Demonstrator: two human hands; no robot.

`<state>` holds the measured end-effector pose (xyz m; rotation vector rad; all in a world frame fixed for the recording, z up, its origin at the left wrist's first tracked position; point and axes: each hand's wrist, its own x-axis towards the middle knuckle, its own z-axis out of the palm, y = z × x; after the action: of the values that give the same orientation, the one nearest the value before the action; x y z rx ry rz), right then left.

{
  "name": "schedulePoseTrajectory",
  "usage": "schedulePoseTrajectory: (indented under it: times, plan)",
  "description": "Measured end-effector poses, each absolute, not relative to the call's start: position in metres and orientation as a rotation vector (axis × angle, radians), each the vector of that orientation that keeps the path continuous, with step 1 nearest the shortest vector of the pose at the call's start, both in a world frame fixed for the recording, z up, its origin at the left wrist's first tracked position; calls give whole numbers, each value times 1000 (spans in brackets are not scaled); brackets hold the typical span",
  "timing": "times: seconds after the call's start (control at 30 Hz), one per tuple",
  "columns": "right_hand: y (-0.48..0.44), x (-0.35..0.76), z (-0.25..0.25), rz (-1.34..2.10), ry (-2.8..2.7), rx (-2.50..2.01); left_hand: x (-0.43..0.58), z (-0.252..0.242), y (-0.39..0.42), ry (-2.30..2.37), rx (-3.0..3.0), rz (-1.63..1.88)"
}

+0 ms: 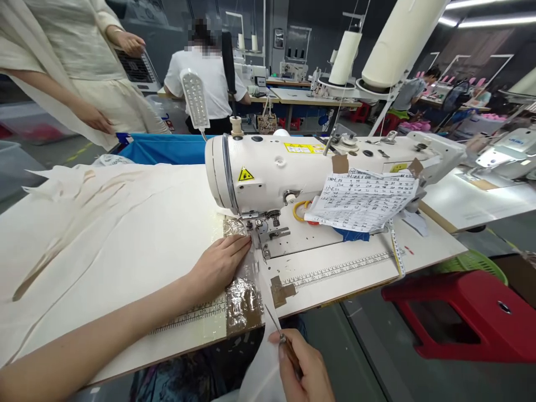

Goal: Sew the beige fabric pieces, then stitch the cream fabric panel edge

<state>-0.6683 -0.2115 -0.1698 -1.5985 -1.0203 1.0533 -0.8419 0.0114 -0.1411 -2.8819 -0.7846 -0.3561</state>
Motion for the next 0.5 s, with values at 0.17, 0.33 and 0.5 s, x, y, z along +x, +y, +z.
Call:
schedulePoseTrajectory:
  times: [0.17,0.33,0.5]
  plan:
    - [-199,-674,-173,1213,-676,-1421,-845,-145,23,-874,-2948,-511]
    - [-191,-700,-178,1467,-239,-1060,-849,-150,35,-810,-3017,-562]
    - [-198,-712,-183,1362,-350,-1264,-851,-153,32,-759,-3003,-592]
